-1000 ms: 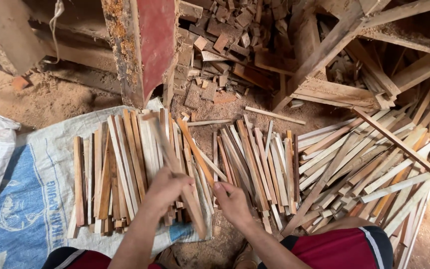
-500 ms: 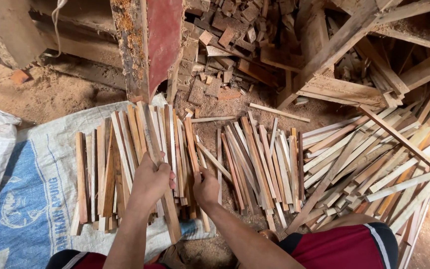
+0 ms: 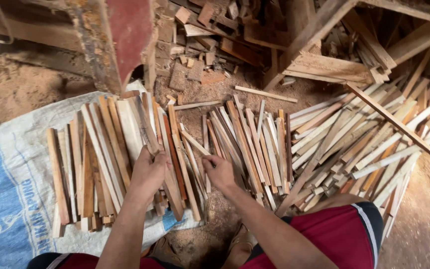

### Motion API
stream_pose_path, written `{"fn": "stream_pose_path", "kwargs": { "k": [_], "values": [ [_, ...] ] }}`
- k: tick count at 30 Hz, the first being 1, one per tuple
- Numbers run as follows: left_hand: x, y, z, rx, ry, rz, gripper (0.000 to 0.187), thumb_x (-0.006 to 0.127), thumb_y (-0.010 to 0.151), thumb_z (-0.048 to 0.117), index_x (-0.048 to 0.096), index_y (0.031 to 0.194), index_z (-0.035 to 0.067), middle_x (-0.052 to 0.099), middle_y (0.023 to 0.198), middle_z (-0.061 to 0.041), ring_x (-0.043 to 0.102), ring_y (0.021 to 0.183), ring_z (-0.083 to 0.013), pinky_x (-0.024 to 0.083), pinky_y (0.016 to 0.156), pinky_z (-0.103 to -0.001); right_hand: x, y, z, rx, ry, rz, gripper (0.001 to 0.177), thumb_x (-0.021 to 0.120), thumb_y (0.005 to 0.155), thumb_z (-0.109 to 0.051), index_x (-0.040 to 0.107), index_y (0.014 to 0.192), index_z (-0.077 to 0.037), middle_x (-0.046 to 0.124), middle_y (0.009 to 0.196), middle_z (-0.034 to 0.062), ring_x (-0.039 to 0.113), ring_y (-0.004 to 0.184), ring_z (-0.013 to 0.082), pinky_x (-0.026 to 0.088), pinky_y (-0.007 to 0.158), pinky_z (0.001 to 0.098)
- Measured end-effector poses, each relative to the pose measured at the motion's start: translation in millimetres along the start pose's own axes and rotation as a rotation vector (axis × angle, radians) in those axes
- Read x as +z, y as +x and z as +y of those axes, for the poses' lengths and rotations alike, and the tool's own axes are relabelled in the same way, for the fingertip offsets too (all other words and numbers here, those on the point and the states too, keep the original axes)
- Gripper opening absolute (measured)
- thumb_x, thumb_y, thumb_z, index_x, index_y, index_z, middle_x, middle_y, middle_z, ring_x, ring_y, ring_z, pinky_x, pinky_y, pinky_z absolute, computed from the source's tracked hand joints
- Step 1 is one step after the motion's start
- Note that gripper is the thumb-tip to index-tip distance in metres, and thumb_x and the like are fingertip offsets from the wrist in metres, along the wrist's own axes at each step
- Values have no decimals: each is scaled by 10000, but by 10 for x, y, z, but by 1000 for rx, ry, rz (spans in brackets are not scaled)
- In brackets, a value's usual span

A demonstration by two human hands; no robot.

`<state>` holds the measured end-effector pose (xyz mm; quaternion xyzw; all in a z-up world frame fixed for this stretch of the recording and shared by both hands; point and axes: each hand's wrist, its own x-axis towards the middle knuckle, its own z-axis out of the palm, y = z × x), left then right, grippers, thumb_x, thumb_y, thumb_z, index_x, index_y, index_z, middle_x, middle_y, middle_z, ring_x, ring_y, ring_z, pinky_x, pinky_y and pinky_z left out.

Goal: Sorting and marking thin wooden strips in a workshop

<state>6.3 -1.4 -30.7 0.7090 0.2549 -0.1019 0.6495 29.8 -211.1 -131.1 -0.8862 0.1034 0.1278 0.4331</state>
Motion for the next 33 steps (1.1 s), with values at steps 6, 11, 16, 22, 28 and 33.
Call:
{"fn": "stream_pose_path", "kwargs": {
  "k": [6,11,16,22,28,33],
  "values": [
    [233,-191,279,-12,-114,27,325,499,988,108,528,1257,-71,687,918,-216,718,768,-268,644,737,-416,-625,242,579,-20,-359,147,260,643,868,-235,755,1101,-207,780,945,137,737,935,386,599,816,518],
    [415,-227,400,27,-122,3,277,516,977,72,522,1197,-97,684,950,-240,717,775,-277,651,750,-425,-973,419,776,70,-597,182,286,675,867,-350,721,1115,-215,780,918,101,756,943,334,612,839,459],
    [571,-276,566,20,-72,-48,555,460,998,25,298,1528,-11,652,1070,-210,666,825,-210,640,802,-393,-818,525,1347,13,-753,147,410,788,787,-448,648,1053,-168,740,894,94,744,947,328,624,819,474],
    [680,-424,805,-17,13,-73,721,390,1044,21,69,1662,210,601,1256,-269,669,948,-257,606,929,-402,-1046,471,1129,113,-646,201,337,688,842,-487,699,1032,-208,763,852,49,757,892,317,621,781,474],
    [685,-157,309,18,111,-56,366,552,1023,82,677,1362,140,710,977,-202,673,768,-226,621,655,-323,-1336,46,40,140,-80,195,370,704,799,-453,771,1087,-230,785,964,71,724,1007,316,591,854,462],
    [745,-271,336,142,-66,-238,720,622,924,585,604,1430,74,573,1357,-364,538,1280,-523,437,1078,-635,-1262,-783,-658,-55,262,65,293,811,780,-225,825,1029,-71,798,900,222,773,902,314,598,814,447]
  ]
}}
